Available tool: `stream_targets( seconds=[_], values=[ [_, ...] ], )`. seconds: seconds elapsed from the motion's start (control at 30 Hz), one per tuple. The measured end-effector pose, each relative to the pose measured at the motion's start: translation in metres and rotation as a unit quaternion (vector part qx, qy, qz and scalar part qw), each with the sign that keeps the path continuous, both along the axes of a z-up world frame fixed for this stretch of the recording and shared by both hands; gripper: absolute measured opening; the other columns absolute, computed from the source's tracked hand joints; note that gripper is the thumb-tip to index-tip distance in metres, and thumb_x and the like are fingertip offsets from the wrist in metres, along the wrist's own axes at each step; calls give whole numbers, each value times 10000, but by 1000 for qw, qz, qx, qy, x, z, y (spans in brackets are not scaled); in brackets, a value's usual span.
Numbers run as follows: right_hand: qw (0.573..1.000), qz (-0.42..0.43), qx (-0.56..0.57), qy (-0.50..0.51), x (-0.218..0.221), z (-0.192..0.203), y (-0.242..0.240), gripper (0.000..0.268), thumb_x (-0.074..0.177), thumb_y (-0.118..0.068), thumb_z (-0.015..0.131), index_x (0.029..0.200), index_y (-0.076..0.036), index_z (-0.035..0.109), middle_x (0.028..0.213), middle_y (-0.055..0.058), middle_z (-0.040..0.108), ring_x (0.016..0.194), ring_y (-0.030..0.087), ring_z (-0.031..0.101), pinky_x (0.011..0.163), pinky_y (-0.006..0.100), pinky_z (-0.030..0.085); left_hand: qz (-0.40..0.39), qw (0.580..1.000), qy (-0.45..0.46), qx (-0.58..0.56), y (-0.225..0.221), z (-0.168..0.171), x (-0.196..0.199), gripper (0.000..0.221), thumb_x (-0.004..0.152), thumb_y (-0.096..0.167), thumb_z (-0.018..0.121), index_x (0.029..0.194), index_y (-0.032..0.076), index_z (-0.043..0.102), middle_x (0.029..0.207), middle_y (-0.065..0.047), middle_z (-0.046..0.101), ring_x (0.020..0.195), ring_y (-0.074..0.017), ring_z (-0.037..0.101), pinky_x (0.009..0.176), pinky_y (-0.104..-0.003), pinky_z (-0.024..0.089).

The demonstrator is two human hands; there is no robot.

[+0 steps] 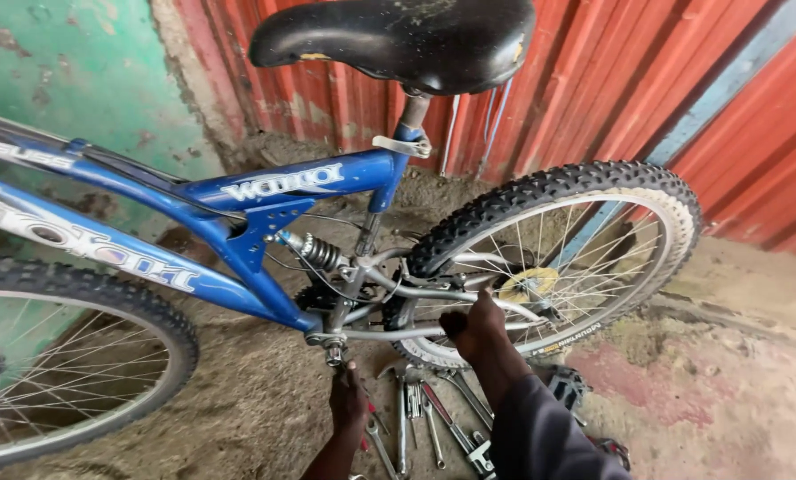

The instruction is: Repairing a bicycle pedal by applying lubricant and using pliers to adjust the mechanism

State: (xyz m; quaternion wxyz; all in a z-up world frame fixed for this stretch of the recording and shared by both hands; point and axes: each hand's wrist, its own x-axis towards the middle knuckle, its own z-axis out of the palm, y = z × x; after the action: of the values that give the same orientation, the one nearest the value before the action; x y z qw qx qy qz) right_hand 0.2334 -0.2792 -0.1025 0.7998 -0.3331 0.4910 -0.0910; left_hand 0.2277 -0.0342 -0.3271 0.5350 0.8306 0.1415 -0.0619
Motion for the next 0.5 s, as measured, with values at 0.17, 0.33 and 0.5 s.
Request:
stream_targets(
  seconds=[0.17,0.33,0.5],
  values=[
    [951,-93,248,-158,-12,65,13,584,1059,-613,443,1181,-55,561,999,104,639,887,209,630,867,323,597,18,999,9,-35,2,5,-1,580,1017,524,403,1315,103,669,1328,-189,687,1194,-399,640,1038,-472,440],
    [940,-91,271,-184,18,26,15,494,1079,-595,388,814,-195,506,758,-13,589,687,187,598,714,349,566,20,999,6,-25,1,-17,5,592,1010,526,418,1378,120,644,1448,-169,614,1344,-381,553,1134,-438,383],
    [957,-16,180,-229,27,5,18,265,1034,-153,427,859,-126,624,852,76,705,778,248,700,719,372,615,93,995,34,-27,-14,-4,2,625,1005,590,401,1312,117,670,1300,-178,695,1229,-422,610,1054,-485,418]
  ],
)
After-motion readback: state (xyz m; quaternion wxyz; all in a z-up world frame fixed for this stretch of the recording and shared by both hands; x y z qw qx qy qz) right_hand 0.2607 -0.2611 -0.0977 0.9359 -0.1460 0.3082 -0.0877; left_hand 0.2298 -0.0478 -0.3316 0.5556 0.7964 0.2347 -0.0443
